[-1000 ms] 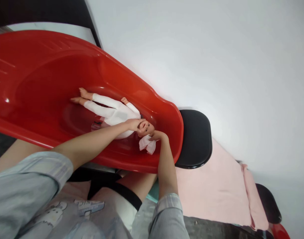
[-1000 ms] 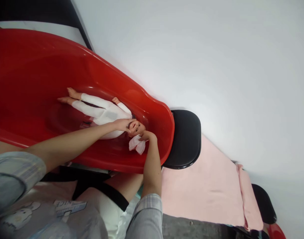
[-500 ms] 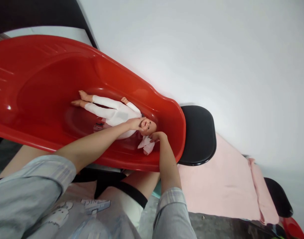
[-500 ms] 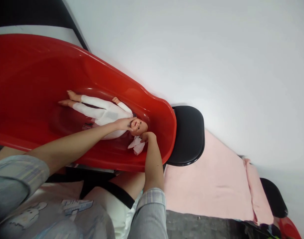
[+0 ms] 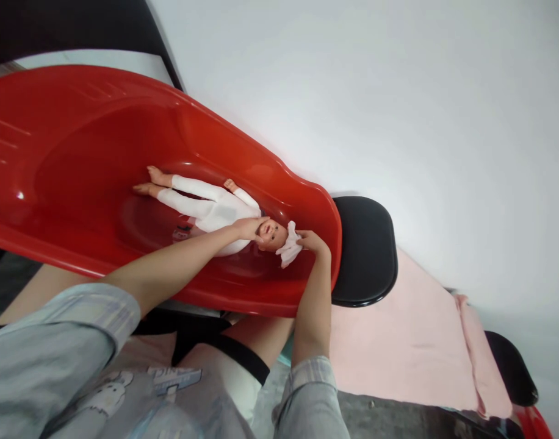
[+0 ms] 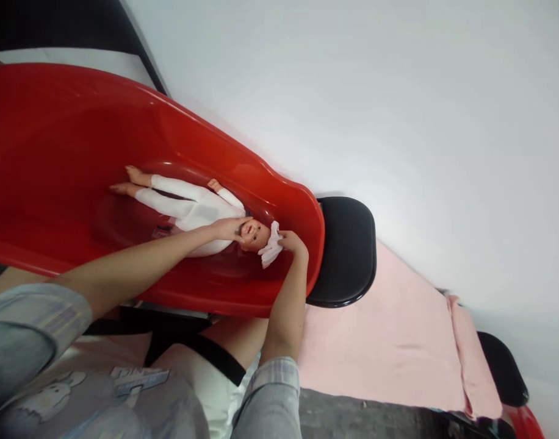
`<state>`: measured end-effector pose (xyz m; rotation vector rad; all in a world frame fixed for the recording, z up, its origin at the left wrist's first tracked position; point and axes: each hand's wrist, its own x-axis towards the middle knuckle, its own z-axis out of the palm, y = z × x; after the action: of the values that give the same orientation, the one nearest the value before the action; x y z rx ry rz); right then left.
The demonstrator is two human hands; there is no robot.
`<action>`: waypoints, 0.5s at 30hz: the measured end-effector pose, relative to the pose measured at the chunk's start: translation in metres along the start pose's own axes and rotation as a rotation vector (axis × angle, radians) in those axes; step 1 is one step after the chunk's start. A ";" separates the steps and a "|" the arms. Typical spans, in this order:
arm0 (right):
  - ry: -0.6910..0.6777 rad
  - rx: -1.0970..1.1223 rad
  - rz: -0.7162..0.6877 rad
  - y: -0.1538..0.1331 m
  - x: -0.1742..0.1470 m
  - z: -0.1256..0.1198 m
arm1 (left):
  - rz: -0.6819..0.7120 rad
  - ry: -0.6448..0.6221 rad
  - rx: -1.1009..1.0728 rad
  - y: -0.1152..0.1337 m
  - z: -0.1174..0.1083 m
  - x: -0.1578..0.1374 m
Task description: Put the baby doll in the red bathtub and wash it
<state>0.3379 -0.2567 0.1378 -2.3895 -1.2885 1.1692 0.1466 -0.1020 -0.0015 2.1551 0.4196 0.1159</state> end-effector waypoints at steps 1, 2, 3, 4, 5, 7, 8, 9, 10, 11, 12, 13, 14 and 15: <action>0.005 0.008 0.009 0.002 0.001 -0.001 | 0.008 -0.003 -0.003 0.001 -0.001 -0.001; 0.011 0.019 0.016 0.003 0.003 0.000 | 0.017 -0.005 -0.005 0.002 -0.003 -0.002; 0.013 0.033 0.019 0.004 0.004 0.001 | 0.023 -0.009 -0.005 0.004 -0.004 -0.004; 0.012 0.048 0.021 0.005 0.006 0.002 | 0.023 -0.016 -0.003 0.006 -0.006 -0.007; 0.005 0.062 0.021 0.005 0.008 0.004 | 0.015 -0.026 0.002 0.009 -0.008 -0.009; -0.018 0.084 0.021 0.005 0.012 0.007 | -0.022 -0.040 0.021 0.013 -0.010 -0.012; -0.035 0.087 0.022 0.005 0.014 0.009 | -0.039 -0.044 0.028 0.015 -0.011 -0.013; -0.046 0.083 0.026 0.006 0.016 0.010 | -0.048 -0.044 0.031 0.017 -0.011 -0.014; -0.048 0.075 0.029 0.006 0.018 0.011 | -0.049 -0.046 0.028 0.017 -0.012 -0.014; -0.039 0.057 0.028 0.006 0.020 0.013 | -0.042 -0.049 0.021 0.018 -0.011 -0.014; -0.020 0.026 0.031 0.006 0.022 0.015 | -0.028 -0.050 0.009 0.017 -0.011 -0.014; 0.005 -0.018 0.033 0.006 0.024 0.017 | -0.010 -0.048 -0.005 0.017 -0.011 -0.014; 0.032 -0.067 0.034 0.006 0.027 0.020 | 0.010 -0.043 -0.020 0.016 -0.010 -0.014; 0.054 -0.110 0.035 0.005 0.029 0.022 | 0.029 -0.036 -0.035 0.015 -0.010 -0.014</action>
<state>0.3342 -0.2416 0.1045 -2.5127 -1.3326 1.0610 0.1350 -0.1067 0.0171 2.1262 0.3629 0.1001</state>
